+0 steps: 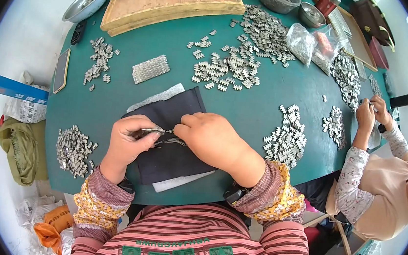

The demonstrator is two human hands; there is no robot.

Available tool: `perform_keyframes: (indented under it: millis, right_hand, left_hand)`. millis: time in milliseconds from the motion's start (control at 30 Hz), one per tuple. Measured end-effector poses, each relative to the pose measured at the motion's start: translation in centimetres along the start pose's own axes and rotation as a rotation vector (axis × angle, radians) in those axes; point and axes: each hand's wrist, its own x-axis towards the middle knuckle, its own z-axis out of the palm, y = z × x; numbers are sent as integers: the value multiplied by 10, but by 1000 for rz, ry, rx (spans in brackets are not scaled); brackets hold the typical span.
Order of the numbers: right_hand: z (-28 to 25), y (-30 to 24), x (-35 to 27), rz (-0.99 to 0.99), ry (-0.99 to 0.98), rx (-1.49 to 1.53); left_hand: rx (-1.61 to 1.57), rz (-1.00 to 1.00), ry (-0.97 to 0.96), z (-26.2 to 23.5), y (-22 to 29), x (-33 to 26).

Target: The recorder is manually assembling small metal components into larger units on a cloth pad at a workstation.

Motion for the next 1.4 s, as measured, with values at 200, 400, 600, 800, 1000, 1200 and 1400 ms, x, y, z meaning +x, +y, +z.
perform_keyframes:
  millis: [200, 400, 600, 800, 1000, 1200, 1400]
  right_hand:
    - [-1, 2, -1, 47, 9, 55]
    - [-3, -5, 0, 3, -30, -94]
    - [5, -1, 1, 20, 59, -122]
    - [10, -1, 3, 37, 99, -38]
    - [11, 1, 0, 20, 138, 27]
    - [10, 3, 1, -65, 82, 110]
    - [11, 4, 1, -28, 83, 116]
  left_hand:
    - [22, -65, -11, 0, -5, 0]
    - [26, -56, -5, 1, -4, 1]
    - [79, -110, -3, 1, 1, 2]
    - [58, -93, 3, 0, 0, 0]
    - [47, -107, 3, 4, 3, 2]
    - [-18, -116, 73, 1, 5, 3]
    - [6, -58, 92, 7, 13, 13]
